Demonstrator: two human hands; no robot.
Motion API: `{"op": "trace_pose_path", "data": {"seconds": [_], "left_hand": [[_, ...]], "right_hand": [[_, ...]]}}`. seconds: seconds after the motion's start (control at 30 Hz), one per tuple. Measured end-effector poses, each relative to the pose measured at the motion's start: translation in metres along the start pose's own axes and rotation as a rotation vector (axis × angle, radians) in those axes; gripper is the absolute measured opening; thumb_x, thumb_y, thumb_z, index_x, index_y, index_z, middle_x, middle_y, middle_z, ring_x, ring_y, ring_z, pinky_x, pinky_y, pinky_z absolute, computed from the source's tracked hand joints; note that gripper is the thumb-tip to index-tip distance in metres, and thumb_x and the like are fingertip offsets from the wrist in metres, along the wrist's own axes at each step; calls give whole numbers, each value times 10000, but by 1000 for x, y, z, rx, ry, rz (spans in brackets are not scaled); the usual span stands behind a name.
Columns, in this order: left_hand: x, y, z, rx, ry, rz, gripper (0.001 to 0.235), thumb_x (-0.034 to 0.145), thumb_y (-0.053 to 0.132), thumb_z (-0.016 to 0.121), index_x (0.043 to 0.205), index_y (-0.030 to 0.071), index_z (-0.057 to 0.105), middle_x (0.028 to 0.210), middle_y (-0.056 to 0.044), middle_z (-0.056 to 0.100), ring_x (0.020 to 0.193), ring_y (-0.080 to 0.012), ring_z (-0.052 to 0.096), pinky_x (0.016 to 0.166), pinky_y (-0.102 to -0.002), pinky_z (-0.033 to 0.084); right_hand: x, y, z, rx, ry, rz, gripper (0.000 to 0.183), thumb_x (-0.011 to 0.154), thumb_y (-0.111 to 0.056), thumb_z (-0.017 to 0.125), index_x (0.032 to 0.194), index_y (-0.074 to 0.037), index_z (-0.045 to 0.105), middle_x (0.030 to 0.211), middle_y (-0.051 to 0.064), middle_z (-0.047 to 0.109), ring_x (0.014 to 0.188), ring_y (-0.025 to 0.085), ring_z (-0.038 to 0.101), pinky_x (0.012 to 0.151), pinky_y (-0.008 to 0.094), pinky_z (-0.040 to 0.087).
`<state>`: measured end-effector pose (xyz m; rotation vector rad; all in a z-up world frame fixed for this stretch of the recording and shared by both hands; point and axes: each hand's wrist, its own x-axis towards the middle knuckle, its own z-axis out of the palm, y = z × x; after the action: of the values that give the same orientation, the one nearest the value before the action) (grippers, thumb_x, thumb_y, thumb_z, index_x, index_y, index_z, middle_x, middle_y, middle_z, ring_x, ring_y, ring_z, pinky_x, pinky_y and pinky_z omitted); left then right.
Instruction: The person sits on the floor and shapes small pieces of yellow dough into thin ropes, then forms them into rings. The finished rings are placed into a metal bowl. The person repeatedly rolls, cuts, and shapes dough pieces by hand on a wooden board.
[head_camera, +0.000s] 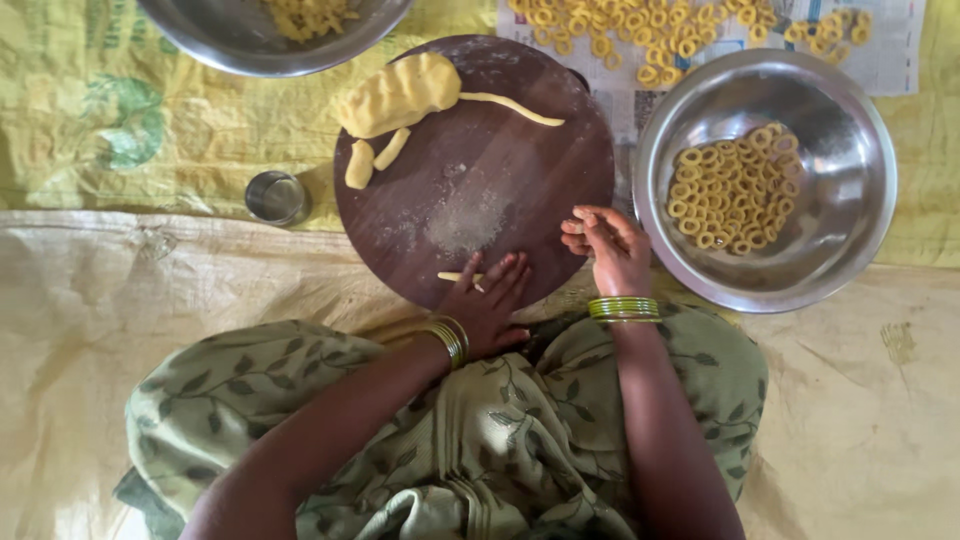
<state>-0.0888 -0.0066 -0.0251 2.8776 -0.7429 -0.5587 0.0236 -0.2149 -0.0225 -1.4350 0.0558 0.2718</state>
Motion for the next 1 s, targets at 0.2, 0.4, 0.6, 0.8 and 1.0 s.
{"op": "trace_pose_path", "data": {"seconds": [0.2, 0.4, 0.6, 0.8, 1.0], "left_hand": [[4, -17, 25, -56, 181, 123, 872, 1000, 587, 348, 1622, 17, 129, 1725, -164, 95, 1594, -279, 70, 1257, -551, 56], [83, -81, -30, 88, -84, -93, 826, 1019, 639, 188, 1632, 118, -2, 1715, -23, -51, 1568, -178, -13, 1224, -615, -7], [115, -116, -49, 303, 191, -191, 823, 1019, 668, 152, 1648, 140, 103, 1733, 3, 63, 1585, -132, 19, 1242, -588, -66], [95, -86, -31, 165, 60, -284, 866, 992, 707, 169, 1648, 148, 74, 1734, -34, -10, 1573, -186, -55, 1213, -632, -43], [53, -82, -42, -45, 199, -477, 861, 1040, 649, 250, 1654, 81, 45, 1723, -108, -64, 1539, -331, -131, 1197, -668, -36]], "right_hand": [[-20, -13, -8, -101, -40, -49, 225, 1041, -130, 625, 1180, 35, 688, 1048, 166, 751, 955, 210, 763, 849, 336, 653], [-22, 4, -8, -221, -122, -4, 198, 1009, -68, 626, 1169, 33, 685, 1042, 134, 759, 975, 203, 754, 870, 340, 641], [13, 14, -7, -42, -145, -15, 202, 987, -3, 641, 1182, 44, 668, 1035, 117, 725, 1021, 210, 743, 920, 353, 634], [4, 4, -12, -119, -161, 31, 235, 974, 39, 574, 1187, 62, 672, 1096, 154, 729, 1032, 219, 749, 910, 356, 634], [-9, -12, 2, -182, -165, -14, 244, 991, 53, 535, 1196, 61, 667, 1080, 161, 737, 1028, 226, 749, 919, 348, 639]]}}
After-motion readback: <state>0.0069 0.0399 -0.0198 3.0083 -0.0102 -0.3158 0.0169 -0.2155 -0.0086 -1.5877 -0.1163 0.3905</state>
